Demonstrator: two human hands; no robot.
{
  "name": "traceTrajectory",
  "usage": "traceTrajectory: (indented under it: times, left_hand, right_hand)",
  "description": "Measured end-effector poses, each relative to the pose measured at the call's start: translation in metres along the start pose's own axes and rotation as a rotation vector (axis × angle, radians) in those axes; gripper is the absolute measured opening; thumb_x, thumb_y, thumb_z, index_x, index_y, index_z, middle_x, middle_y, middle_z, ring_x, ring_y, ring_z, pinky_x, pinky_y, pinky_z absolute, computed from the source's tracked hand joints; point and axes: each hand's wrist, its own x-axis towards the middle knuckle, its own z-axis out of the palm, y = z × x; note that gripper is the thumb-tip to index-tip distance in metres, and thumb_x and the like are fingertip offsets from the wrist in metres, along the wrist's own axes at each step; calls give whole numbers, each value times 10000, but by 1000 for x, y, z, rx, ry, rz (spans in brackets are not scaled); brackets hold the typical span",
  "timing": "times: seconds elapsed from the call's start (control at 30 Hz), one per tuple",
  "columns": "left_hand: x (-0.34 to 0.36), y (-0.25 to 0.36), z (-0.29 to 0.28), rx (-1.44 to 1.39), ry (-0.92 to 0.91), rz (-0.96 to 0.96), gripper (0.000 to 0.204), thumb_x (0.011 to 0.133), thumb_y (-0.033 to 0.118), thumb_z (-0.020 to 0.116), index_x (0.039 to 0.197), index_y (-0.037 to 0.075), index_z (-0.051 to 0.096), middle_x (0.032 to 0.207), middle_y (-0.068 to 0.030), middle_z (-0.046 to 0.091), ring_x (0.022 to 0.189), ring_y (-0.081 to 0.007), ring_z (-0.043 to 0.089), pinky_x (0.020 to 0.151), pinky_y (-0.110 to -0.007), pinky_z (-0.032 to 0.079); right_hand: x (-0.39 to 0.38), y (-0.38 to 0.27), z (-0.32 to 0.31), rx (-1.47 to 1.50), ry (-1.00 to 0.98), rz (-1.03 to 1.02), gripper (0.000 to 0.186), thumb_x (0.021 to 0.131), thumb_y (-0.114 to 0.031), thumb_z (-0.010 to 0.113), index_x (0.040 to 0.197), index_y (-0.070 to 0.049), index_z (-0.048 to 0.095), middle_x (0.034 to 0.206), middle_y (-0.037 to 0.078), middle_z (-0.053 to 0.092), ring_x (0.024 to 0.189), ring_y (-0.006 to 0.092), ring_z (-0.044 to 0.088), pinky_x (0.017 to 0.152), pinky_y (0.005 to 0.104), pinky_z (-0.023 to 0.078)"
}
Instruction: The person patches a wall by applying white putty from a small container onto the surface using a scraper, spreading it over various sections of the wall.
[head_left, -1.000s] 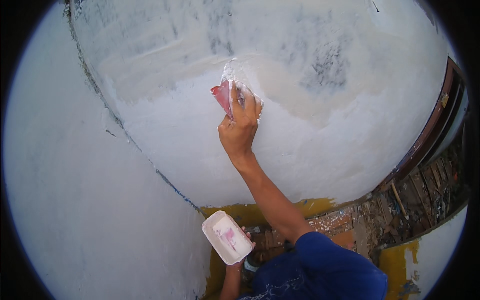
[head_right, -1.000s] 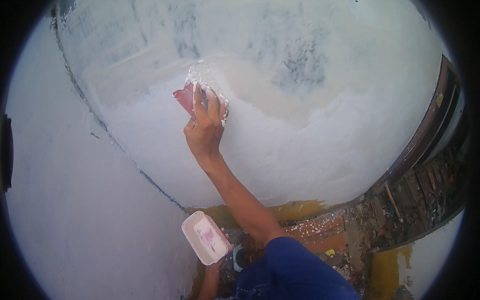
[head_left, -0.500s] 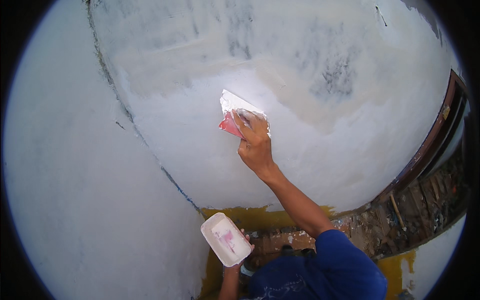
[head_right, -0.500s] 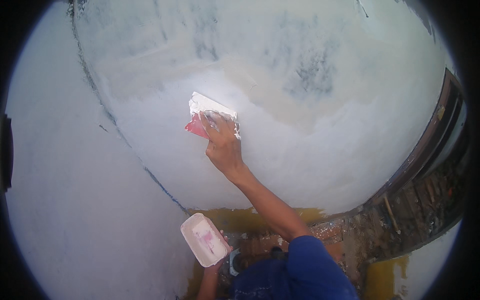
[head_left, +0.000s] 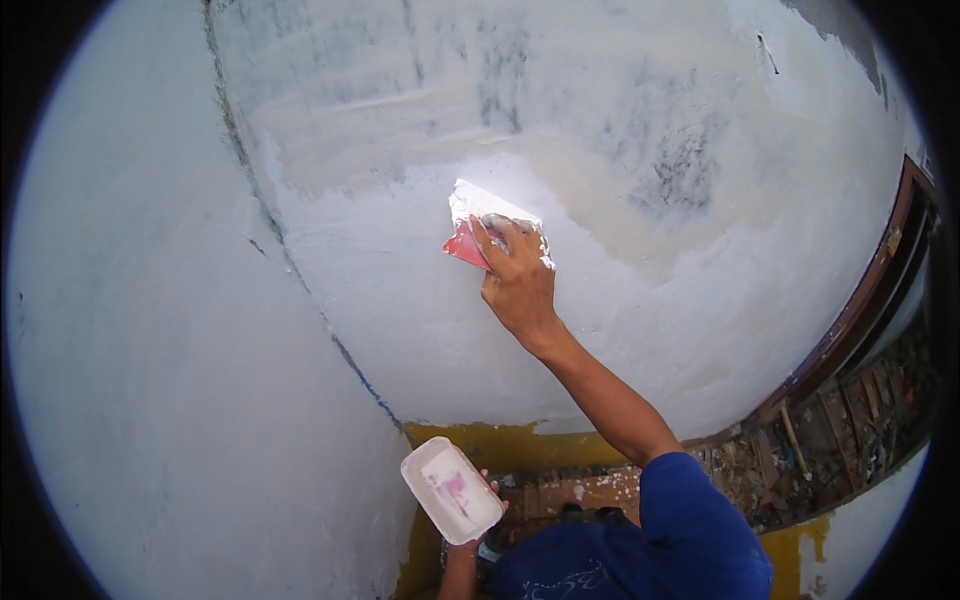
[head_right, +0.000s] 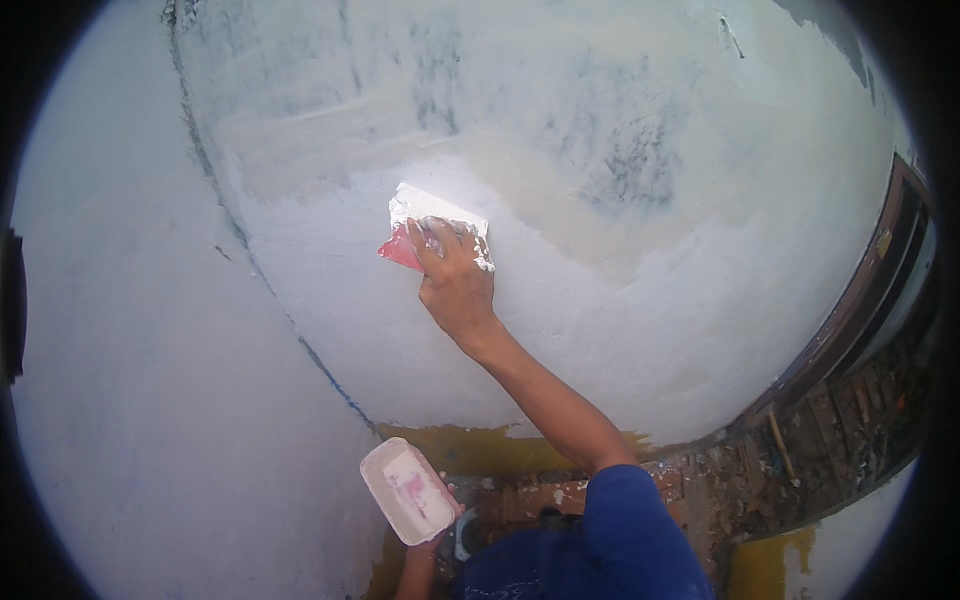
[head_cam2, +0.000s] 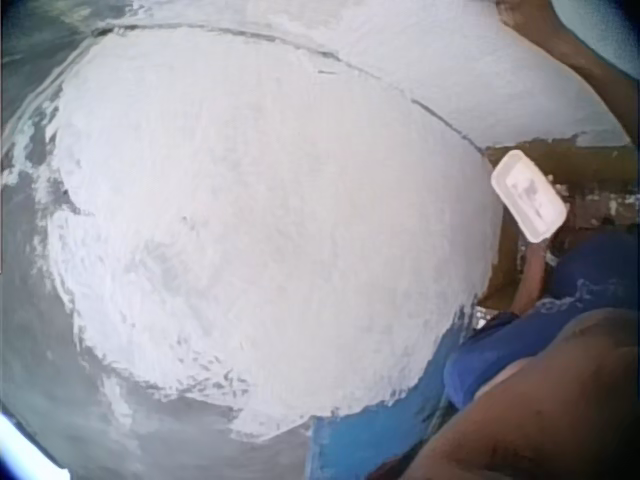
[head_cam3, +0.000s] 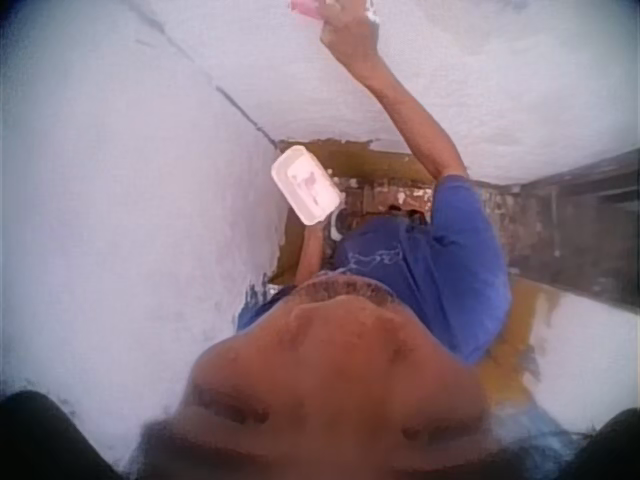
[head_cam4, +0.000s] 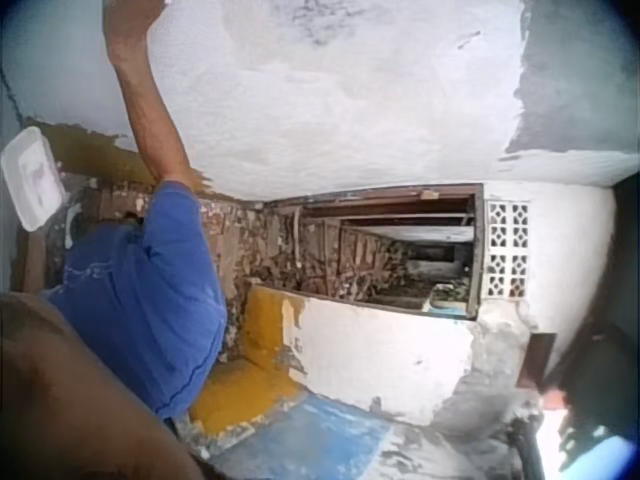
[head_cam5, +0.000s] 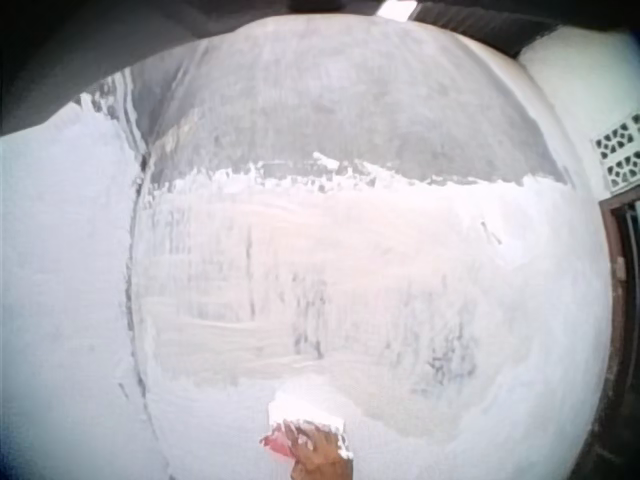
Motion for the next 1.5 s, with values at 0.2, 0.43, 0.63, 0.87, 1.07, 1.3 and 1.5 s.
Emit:
traceTrajectory:
  times: [0.2,0.43,0.63,0.87,1.07,1.3,1.5]
  left_hand:
    - [-9,5,2,4,-45,41,675,942,621,452,1476,212,400,1464,-138,457,1323,-403,443,1038,-733,310]
    - [-12,8,-9,5,-5,72,657,956,618,420,1501,261,345,1507,-129,398,1326,-391,429,1017,-734,324]
    - [-10,5,-5,-6,-26,34,654,948,628,418,1494,271,362,1504,-120,410,1321,-389,435,1017,-733,321]
    - [-3,0,2,-51,20,-34,642,942,617,444,1431,201,481,1460,-127,482,1312,-400,469,1061,-732,282]
    - [1,1,-1,-46,-4,-37,656,936,617,461,1443,201,464,1441,-124,494,1320,-395,459,1066,-724,286]
    - [-6,5,3,30,-10,11,678,931,623,473,1436,170,469,1429,-126,500,1316,-392,464,1066,-722,290]
    - [-8,3,-16,-35,3,46,646,936,619,463,1428,200,480,1431,-124,500,1297,-396,481,1040,-727,318]
  right_hand:
    - [30,12,-26,-107,68,-162,636,674,63,629,1267,-169,648,1215,46,614,1083,241,591,888,384,464]
    - [-8,56,-20,-290,-156,-285,692,638,87,643,1269,-197,659,1245,23,621,1112,253,584,898,366,405]
    - [7,36,-90,-11,73,13,586,728,110,610,1275,-101,626,1087,68,654,944,275,628,738,351,533]
    - [48,85,-99,-116,442,53,622,718,142,589,1294,-92,625,1104,101,614,999,303,565,827,393,485]
    - [25,48,-21,-231,168,-9,665,688,130,593,1315,-92,614,1213,112,568,1116,316,526,918,424,411]
    - [-9,-6,6,151,-53,-122,690,661,100,599,1301,-157,623,1190,90,584,1106,301,565,919,434,447]
    - [36,18,-16,-27,193,-36,706,651,122,585,1303,-145,623,1194,83,587,1075,311,545,889,435,439]
